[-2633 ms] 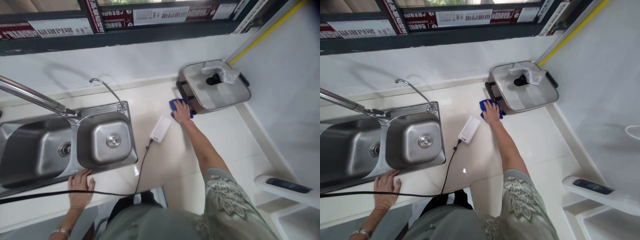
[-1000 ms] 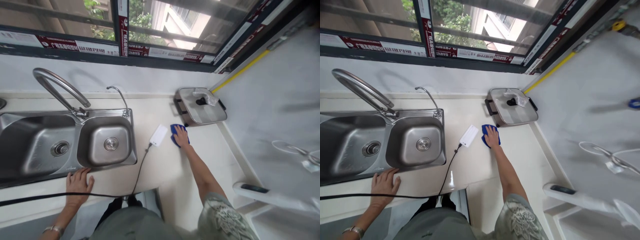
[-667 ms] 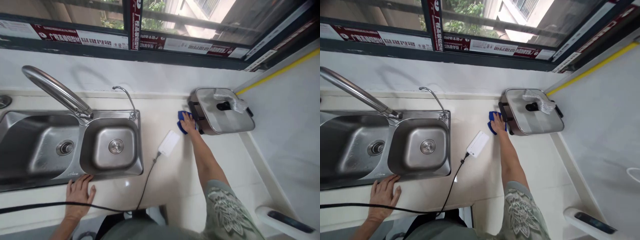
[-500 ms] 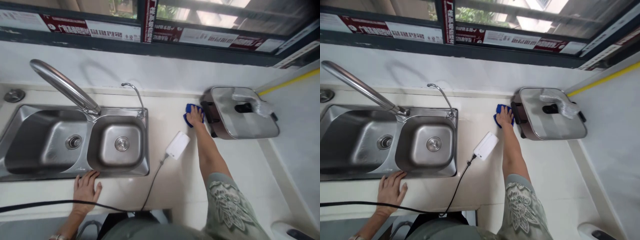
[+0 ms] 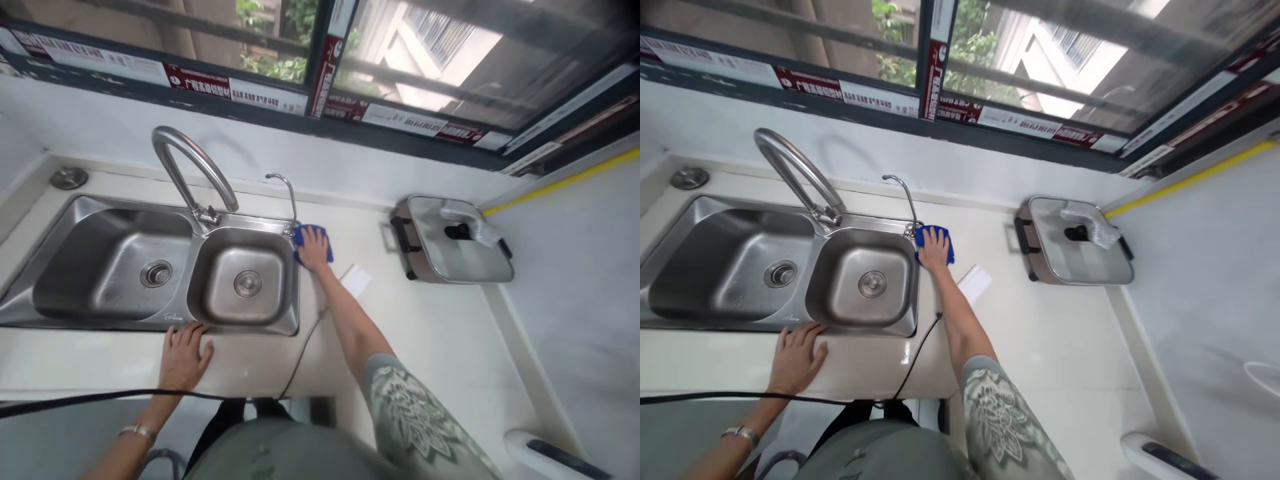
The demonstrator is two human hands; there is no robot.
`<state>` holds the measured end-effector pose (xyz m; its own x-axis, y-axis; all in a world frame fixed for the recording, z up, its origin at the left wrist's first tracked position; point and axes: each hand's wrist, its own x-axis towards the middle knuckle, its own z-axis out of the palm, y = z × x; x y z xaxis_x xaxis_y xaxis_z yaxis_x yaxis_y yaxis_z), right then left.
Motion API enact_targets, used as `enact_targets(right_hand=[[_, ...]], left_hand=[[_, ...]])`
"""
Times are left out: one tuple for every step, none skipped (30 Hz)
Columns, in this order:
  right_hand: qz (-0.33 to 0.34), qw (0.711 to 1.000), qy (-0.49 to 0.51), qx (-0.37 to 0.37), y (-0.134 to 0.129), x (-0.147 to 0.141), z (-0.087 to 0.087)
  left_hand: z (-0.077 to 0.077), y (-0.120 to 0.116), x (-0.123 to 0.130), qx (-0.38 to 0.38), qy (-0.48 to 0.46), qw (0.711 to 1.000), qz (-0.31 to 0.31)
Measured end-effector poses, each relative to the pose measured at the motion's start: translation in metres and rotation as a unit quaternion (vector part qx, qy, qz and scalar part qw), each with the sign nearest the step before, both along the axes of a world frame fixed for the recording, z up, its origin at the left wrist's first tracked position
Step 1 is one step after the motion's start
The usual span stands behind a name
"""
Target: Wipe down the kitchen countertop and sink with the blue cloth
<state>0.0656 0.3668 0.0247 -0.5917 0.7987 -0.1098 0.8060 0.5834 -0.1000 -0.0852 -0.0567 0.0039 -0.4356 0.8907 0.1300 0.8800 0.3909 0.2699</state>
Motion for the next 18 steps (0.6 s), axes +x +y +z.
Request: enact_targets(right_hand=[[-0.001, 1.0, 0.001, 0.0, -0.016, 0.002, 0.002], [-0.002, 1.0, 0.002, 0.0, -0.032, 0.006, 0.004], [-0.002, 1.0, 0.003, 0.001, -0.047, 0.009, 0.005], [-0.003, 1.0, 0.004, 0.002, -0.061, 0.014, 0.006], [-0.006, 1.0, 0.004, 0.003, -0.075, 0.018, 0.006], [-0.011, 1.0, 0.003, 0.003, -0.086, 0.023, 0.005], [-0.018, 1.0, 0.001, 0.003, -0.096, 0.027, 0.005], [-0.024, 1.0, -0.003, 0.003, -0.105, 0.031, 0.004], [-0.029, 1.0, -0.008, 0.002, -0.111, 0.033, 0.003], [-0.035, 0.999, -0.013, 0.001, -0.115, 0.035, 0.002], [-0.04, 0.999, -0.017, -0.001, -0.117, 0.035, 0.001], [-0.046, 0.999, -0.021, -0.003, -0.117, 0.034, 0.001], [-0.055, 0.998, -0.022, -0.003, -0.115, 0.033, 0.0], [-0.066, 0.998, -0.02, -0.003, -0.111, 0.03, -0.001], [-0.079, 0.997, -0.014, -0.002, -0.105, 0.027, -0.002], [-0.093, 0.996, -0.004, -0.001, -0.098, 0.024, -0.003], [-0.108, 0.994, 0.01, 0.0, -0.09, 0.021, -0.003], [-0.125, 0.992, 0.024, 0.001, -0.08, 0.018, -0.004]], left_hand=[[0.001, 0.0, 0.0, 0.003, 0.0, 1.0, 0.001], [0.001, 0.001, 0.001, 0.006, 0.0, 1.0, 0.001], [0.002, 0.001, 0.001, 0.008, 0.0, 1.0, 0.002], [0.003, 0.001, 0.002, 0.011, -0.001, 1.0, 0.002], [0.004, 0.001, 0.002, 0.015, -0.001, 1.0, 0.003], [0.004, 0.001, 0.003, 0.019, 0.0, 1.0, 0.003], [0.004, 0.0, 0.003, 0.024, 0.001, 1.0, 0.003], [0.004, 0.0, 0.003, 0.027, 0.003, 1.0, 0.001], [0.003, 0.0, 0.003, 0.03, 0.004, 1.0, -0.001], [0.001, 0.0, 0.002, 0.033, 0.004, 0.999, -0.003], [0.0, -0.001, 0.002, 0.034, 0.005, 0.999, -0.005], [-0.002, -0.001, 0.001, 0.036, 0.006, 0.999, -0.006], [-0.004, -0.001, 0.0, 0.036, 0.007, 0.999, -0.007], [-0.006, -0.001, 0.0, 0.036, 0.01, 0.999, -0.007], [-0.008, -0.001, -0.001, 0.036, 0.014, 0.999, -0.006], [-0.01, -0.001, -0.002, 0.036, 0.019, 0.999, -0.006], [-0.011, -0.001, -0.002, 0.036, 0.023, 0.999, -0.007], [-0.011, -0.001, -0.002, 0.035, 0.025, 0.999, -0.008]])
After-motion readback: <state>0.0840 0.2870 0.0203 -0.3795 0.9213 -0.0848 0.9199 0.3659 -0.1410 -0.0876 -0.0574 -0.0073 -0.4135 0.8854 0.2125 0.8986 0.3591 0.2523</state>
